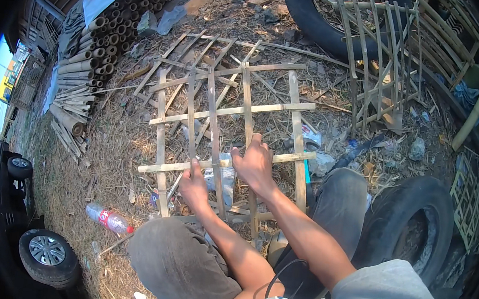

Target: The person constructs a lattice structure by aligning thin bamboo strips and hammering nails into the joints by hand using a hammer.

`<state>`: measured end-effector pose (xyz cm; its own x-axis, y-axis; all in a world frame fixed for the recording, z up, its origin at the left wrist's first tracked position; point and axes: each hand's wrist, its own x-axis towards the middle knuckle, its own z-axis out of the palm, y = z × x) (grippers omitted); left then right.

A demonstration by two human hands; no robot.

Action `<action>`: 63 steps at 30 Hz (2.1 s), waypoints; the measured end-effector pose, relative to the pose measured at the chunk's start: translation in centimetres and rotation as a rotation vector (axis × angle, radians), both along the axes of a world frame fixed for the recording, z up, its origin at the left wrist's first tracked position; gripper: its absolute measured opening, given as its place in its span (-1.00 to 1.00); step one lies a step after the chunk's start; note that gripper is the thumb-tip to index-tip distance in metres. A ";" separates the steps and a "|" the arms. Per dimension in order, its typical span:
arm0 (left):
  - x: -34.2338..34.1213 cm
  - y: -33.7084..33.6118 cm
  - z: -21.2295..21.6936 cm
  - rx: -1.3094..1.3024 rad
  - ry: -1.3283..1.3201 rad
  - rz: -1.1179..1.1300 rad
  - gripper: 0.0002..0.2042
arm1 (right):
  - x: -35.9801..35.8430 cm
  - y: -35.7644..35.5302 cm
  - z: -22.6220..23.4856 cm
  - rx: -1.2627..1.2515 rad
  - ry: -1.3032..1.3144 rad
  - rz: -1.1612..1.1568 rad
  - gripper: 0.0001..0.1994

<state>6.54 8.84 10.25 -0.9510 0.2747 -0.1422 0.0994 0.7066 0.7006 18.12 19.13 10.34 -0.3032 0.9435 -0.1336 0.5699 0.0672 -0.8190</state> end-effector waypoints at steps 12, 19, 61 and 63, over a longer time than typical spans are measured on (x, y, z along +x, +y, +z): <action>-1.8 -3.2 -6.7 0.178 0.011 -0.079 -0.42 | -1.0 -1.4 -2.7 0.022 -0.028 0.026 -0.54; -2.1 -2.4 -4.9 0.320 -0.083 -0.216 -0.54 | -1.0 -2.6 -0.8 0.229 0.004 -0.081 -0.19; -3.0 -4.7 -7.2 -0.240 -0.320 -0.233 -0.01 | -2.4 -8.8 -5.5 -0.055 -0.637 0.479 0.19; -3.1 -4.4 -7.1 -0.179 -0.395 -0.243 -0.03 | -2.0 -8.7 -5.8 -0.059 -0.605 0.431 0.19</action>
<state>3.46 4.42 3.11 -0.7263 0.4199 -0.5443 0.0272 0.8087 0.5876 16.14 10.45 4.50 -0.5018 0.7438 -0.4414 0.8556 0.3521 -0.3794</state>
